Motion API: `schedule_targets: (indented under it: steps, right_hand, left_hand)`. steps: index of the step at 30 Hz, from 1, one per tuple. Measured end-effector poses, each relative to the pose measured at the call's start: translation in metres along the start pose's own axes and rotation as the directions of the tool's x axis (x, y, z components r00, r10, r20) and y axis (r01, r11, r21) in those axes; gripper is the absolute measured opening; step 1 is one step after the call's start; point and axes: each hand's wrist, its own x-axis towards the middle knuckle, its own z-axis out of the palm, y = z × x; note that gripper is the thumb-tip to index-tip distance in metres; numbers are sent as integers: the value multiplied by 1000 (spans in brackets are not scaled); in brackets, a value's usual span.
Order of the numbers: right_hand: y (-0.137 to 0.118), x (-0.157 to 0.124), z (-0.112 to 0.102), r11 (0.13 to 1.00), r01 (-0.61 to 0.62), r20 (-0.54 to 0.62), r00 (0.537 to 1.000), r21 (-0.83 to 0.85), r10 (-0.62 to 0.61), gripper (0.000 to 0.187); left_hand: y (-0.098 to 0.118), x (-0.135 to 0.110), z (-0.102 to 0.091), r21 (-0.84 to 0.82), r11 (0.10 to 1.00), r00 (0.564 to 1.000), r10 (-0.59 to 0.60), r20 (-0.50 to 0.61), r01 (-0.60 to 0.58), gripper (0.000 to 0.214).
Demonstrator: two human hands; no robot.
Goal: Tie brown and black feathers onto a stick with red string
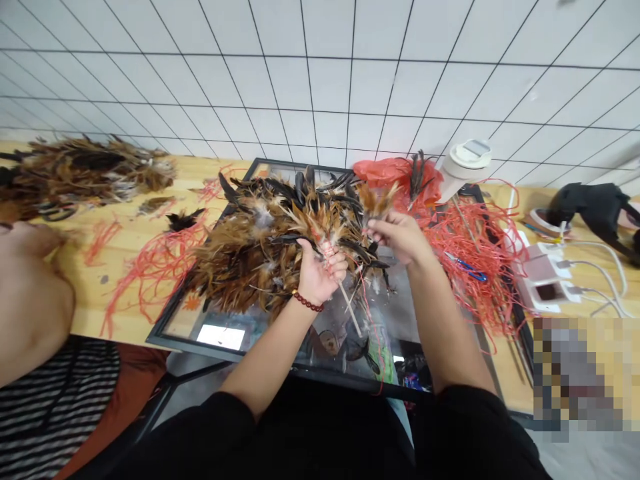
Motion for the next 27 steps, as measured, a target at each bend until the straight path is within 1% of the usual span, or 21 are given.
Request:
schedule_targets:
  steps: [2, 3, 5, 7, 8, 10, 12, 16, 17, 18, 19, 20, 21, 22, 23, 24, 25, 27]
  right_hand:
    - [5, -25, 25, 999, -4, 121, 993, 44, -2, 32]
    - [9, -33, 37, 999, -5, 154, 988, 50, -3, 33]
    - [20, -41, 55, 1000, 5, 163, 987, 17, -7, 35]
    - [29, -40, 64, 998, 25, 127, 992, -50, -19, 37]
    - [33, -38, 65, 996, 44, 104, 994, -77, -36, 38]
    - [39, -34, 64, 991, 84, 76, 994, -100, -77, 35]
    - [40, -33, 61, 990, 106, 66, 993, -98, -100, 34]
    - [38, -40, 58, 984, 160, -5, 987, -78, -161, 39]
    - [36, -43, 57, 983, 172, -7, 985, -61, -172, 41]
    - [35, -47, 54, 986, 161, 18, 987, -37, -160, 43]
    - [34, -51, 51, 993, 118, 75, 990, -14, -117, 45]
    - [33, -55, 46, 999, 48, 153, 987, 2, -47, 46]
    - [32, -59, 40, 999, -33, 228, 973, 10, 30, 46]
    - [31, -63, 32, 994, -106, 279, 955, 13, 98, 45]
    - [30, -66, 24, 988, -156, 295, 945, 20, 143, 44]
    - [28, -70, 16, 985, -172, 275, 949, 34, 156, 44]
    - [26, -73, 8, 987, -152, 226, 964, 48, 137, 43]
    - [20, -78, -5, 998, -49, 107, 993, 27, 46, 41]
  left_hand:
    - [-3, 0, 0, 7, 1000, 1000, 8, -20, -8, 76]
    - [-4, 1, 0, 17, 1000, 999, 17, -35, -16, 78]
    - [-7, 1, 0, 43, 998, 998, 37, -58, -34, 79]
    - [-8, 2, -1, 74, 997, 998, 32, -51, -28, 75]
    - [-9, 2, -1, 93, 996, 999, 22, -41, -18, 69]
    - [-9, 2, -2, 135, 991, 1000, 6, -22, -3, 51]
    - [-10, 2, -3, 177, 984, 1000, 2, -8, -1, 39]
    - [-9, -1, -2, 253, 967, 1000, -12, 2, 11, 41]
    - [-8, -2, -1, 272, 962, 1000, -16, 2, 15, 41]
    - [-7, -4, 0, 292, 956, 1000, -18, 5, 16, 41]
    - [-5, -5, 2, 313, 950, 1000, -21, 10, 17, 41]
    - [-3, -7, 4, 335, 942, 1000, -27, 14, 21, 41]
    - [0, -9, 6, 358, 933, 999, -35, 17, 27, 42]
    - [2, -10, 7, 381, 924, 999, -44, 17, 34, 44]
    - [5, -12, 9, 403, 914, 998, -57, 17, 45, 45]
    - [7, -13, 12, 422, 905, 997, -73, 18, 58, 46]
    - [9, -13, 14, 437, 897, 996, -86, 21, 68, 45]
    - [11, -13, 21, 461, 883, 995, -103, 9, 87, 41]
